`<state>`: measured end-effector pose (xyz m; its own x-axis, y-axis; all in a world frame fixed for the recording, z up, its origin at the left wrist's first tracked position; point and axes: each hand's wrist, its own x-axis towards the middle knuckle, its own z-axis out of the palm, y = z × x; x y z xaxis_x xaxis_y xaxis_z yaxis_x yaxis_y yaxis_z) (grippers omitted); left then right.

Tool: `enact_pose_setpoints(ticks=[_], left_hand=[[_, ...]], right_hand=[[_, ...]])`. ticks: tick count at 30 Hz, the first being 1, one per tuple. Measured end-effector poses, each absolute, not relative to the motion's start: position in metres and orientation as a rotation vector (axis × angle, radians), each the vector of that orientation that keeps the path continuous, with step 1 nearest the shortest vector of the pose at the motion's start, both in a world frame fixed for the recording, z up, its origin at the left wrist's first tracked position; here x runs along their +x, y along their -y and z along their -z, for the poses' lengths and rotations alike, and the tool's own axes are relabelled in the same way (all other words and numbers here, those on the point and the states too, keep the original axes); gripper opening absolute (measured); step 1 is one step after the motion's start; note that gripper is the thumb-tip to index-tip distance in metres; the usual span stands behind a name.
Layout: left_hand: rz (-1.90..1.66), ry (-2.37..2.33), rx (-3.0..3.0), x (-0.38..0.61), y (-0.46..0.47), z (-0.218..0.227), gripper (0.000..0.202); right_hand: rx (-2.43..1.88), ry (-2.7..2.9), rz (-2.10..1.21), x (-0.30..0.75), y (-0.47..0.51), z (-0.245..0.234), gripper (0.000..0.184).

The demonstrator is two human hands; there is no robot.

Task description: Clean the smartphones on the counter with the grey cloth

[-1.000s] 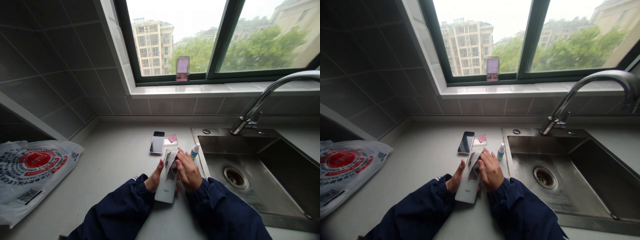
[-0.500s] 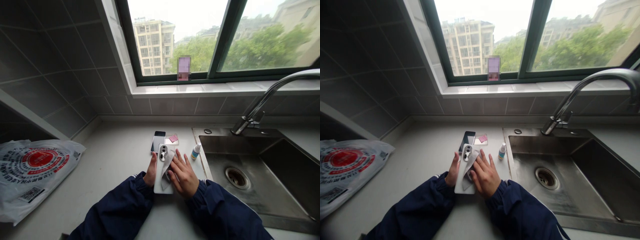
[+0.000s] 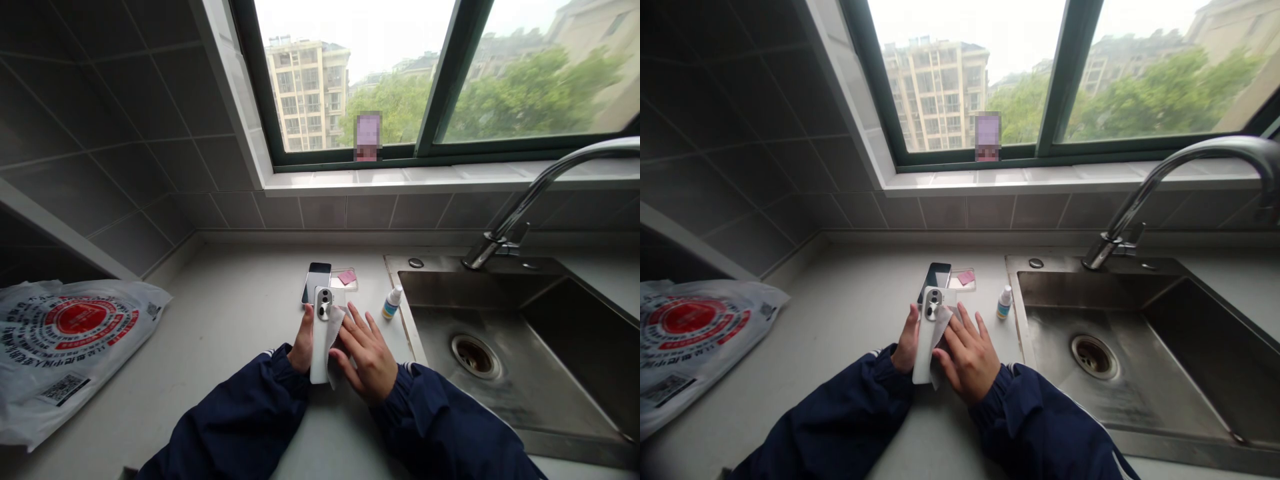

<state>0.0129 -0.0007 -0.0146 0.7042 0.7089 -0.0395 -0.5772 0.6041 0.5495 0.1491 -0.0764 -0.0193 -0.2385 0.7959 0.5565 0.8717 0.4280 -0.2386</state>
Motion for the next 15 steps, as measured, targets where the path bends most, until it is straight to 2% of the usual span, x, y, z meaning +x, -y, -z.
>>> enact_pose_setpoints(ticks=[3,10,15], left_hand=[[-0.712,-0.196,0.549,0.014,0.002,0.016,0.072],[-0.651,-0.112,0.665,0.015,0.006,0.029,0.079],[-0.706,-0.214,0.728,0.013,0.007,0.035,0.077]], right_hand=[[-1.461,1.998,0.154,0.150,0.076,0.023,0.048],[-1.440,1.753,0.032,0.150,0.073,0.025,0.039],[-1.374,1.657,0.004,0.149,0.072,0.024,0.018]])
